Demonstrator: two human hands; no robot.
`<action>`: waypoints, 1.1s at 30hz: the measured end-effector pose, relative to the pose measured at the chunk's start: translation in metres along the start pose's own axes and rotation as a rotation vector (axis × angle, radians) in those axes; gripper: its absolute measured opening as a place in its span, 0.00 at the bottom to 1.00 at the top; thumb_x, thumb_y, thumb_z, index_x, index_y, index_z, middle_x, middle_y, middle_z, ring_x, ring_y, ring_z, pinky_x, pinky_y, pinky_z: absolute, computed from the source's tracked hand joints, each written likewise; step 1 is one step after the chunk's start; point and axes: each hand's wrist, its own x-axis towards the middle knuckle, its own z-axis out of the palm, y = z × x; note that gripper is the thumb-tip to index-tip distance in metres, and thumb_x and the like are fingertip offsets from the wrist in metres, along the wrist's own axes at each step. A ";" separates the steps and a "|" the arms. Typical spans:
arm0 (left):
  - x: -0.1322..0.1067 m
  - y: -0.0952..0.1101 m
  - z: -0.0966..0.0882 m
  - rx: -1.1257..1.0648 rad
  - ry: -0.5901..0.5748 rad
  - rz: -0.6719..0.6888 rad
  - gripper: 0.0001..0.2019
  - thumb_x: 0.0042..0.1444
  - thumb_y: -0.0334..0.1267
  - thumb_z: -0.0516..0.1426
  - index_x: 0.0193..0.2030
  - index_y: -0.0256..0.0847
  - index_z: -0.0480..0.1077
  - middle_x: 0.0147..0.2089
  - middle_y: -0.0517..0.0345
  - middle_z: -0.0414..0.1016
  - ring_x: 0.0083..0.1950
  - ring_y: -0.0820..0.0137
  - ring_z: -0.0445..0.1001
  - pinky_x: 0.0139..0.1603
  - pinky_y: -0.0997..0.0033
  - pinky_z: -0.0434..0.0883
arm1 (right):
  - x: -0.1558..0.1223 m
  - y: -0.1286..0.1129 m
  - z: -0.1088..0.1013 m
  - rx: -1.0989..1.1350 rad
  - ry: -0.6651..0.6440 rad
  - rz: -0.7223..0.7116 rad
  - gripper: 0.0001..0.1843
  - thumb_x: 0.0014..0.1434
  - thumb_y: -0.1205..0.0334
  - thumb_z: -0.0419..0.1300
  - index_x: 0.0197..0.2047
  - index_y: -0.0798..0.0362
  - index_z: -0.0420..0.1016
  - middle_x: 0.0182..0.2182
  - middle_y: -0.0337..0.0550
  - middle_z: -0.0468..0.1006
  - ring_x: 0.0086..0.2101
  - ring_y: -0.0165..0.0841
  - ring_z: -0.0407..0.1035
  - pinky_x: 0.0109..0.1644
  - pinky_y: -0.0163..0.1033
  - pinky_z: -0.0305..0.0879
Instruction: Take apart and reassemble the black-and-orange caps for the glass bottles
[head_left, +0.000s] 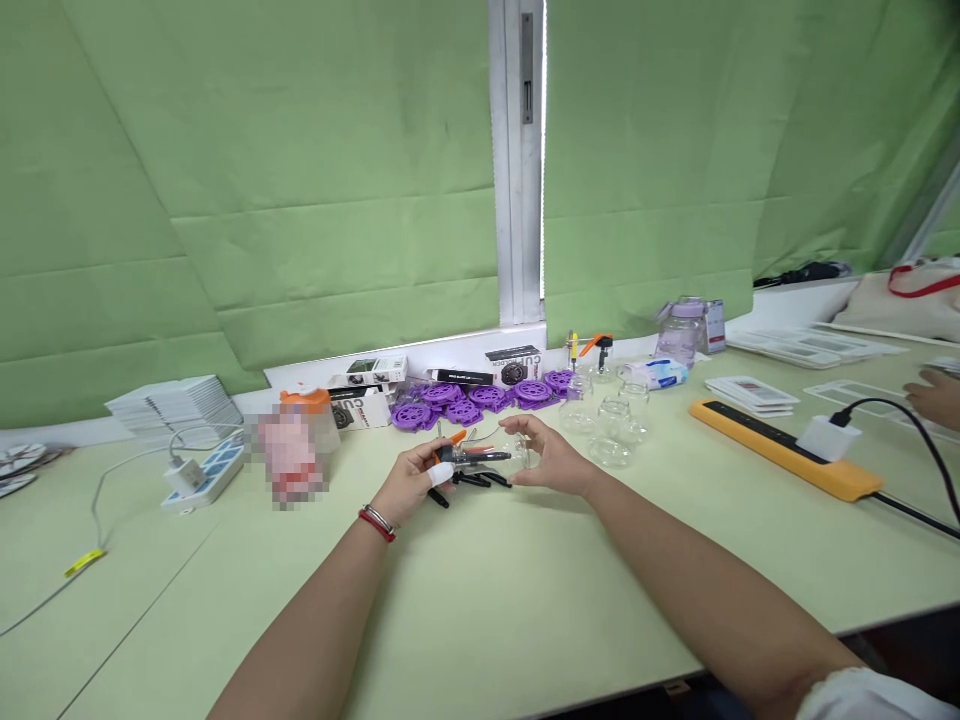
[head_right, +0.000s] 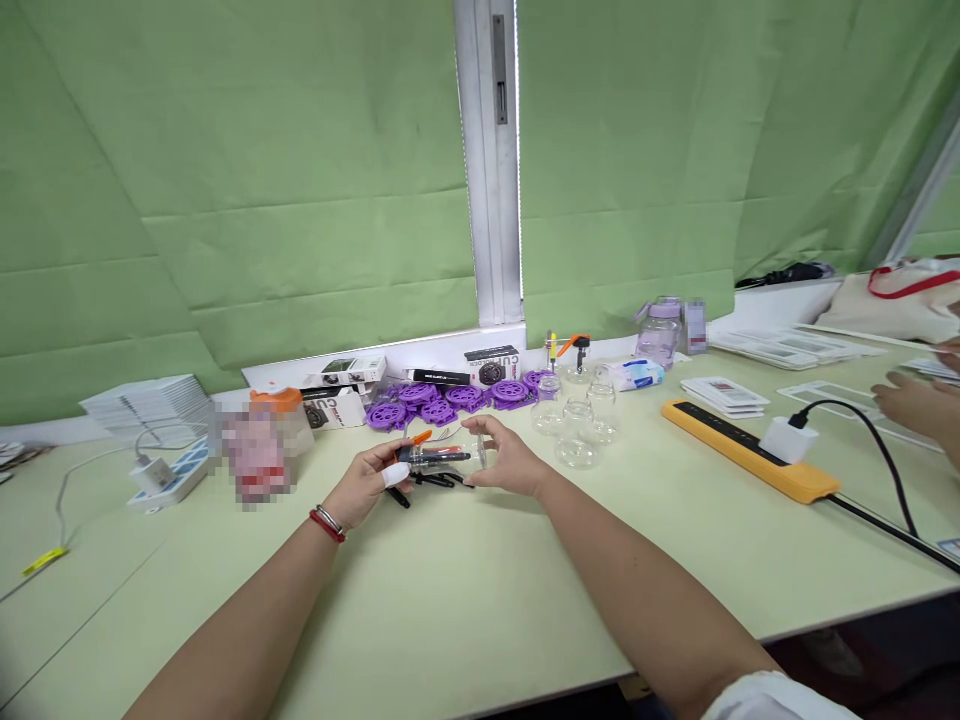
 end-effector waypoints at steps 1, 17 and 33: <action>0.000 0.000 0.000 -0.003 0.001 -0.004 0.28 0.43 0.40 0.65 0.53 0.37 0.70 0.43 0.52 0.75 0.32 0.72 0.72 0.34 0.66 0.75 | 0.000 0.001 0.000 0.030 -0.005 0.018 0.39 0.39 0.62 0.71 0.54 0.46 0.62 0.55 0.47 0.64 0.56 0.39 0.58 0.56 0.48 0.60; 0.002 -0.004 -0.003 -0.014 -0.050 0.020 0.28 0.43 0.40 0.65 0.53 0.39 0.71 0.46 0.52 0.75 0.37 0.68 0.73 0.36 0.64 0.76 | 0.004 0.003 0.007 0.345 0.050 0.299 0.33 0.52 0.36 0.56 0.53 0.49 0.60 0.46 0.50 0.70 0.36 0.32 0.67 0.28 0.34 0.67; 0.002 -0.004 -0.005 -0.020 -0.037 0.015 0.27 0.42 0.40 0.66 0.52 0.38 0.72 0.45 0.52 0.76 0.39 0.66 0.73 0.37 0.62 0.76 | 0.004 0.013 0.007 0.456 -0.047 0.444 0.26 0.54 0.42 0.59 0.47 0.53 0.64 0.35 0.45 0.74 0.24 0.32 0.74 0.18 0.31 0.65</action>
